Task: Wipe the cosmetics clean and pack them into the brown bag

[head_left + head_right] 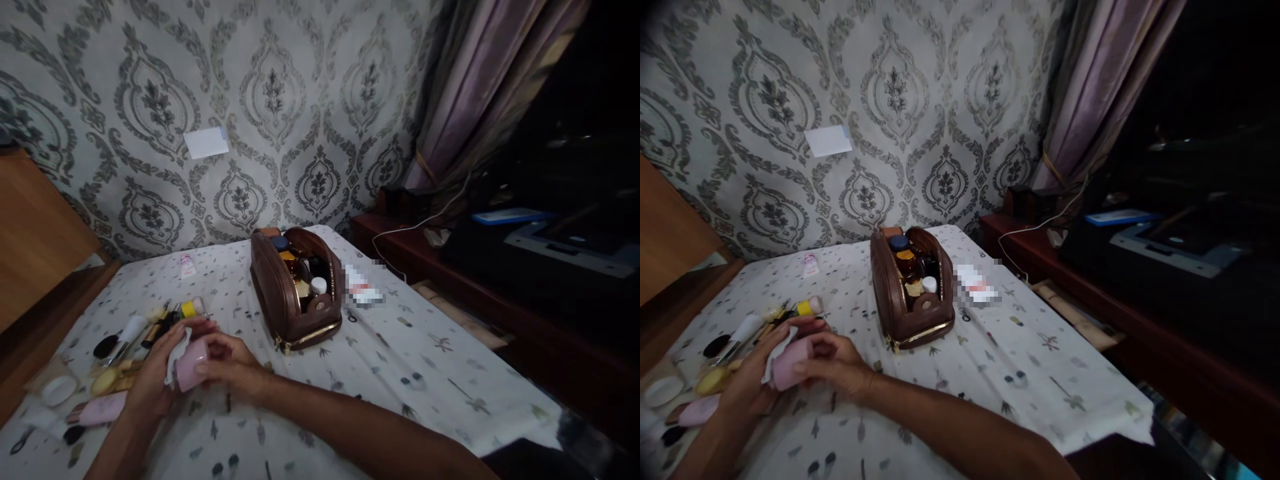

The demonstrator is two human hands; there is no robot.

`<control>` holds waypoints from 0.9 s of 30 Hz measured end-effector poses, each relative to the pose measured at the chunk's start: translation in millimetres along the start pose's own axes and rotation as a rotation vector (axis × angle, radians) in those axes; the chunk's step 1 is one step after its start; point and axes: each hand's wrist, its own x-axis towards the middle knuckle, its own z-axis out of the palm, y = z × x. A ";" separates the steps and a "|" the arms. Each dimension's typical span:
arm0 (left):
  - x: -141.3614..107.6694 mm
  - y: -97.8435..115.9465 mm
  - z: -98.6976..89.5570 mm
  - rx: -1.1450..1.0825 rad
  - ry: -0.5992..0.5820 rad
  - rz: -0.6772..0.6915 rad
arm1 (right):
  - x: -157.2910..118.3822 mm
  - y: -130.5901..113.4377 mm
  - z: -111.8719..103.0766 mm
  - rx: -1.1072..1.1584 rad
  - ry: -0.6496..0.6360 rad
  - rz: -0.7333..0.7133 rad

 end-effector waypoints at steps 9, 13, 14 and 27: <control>-9.0 -20.6 4.5 0.396 0.169 0.427 | 0.0 -4.2 -0.3 0.187 0.059 0.014; -11.8 -28.3 2.7 0.520 0.120 0.527 | 3.2 1.4 -5.8 0.030 0.128 -0.044; -11.7 -29.5 2.3 0.537 0.116 0.535 | 3.9 2.6 -7.0 -0.038 0.145 -0.074; -4.2 -24.3 -5.2 0.518 0.129 0.391 | -11.4 -3.7 -15.2 -1.028 0.019 -0.670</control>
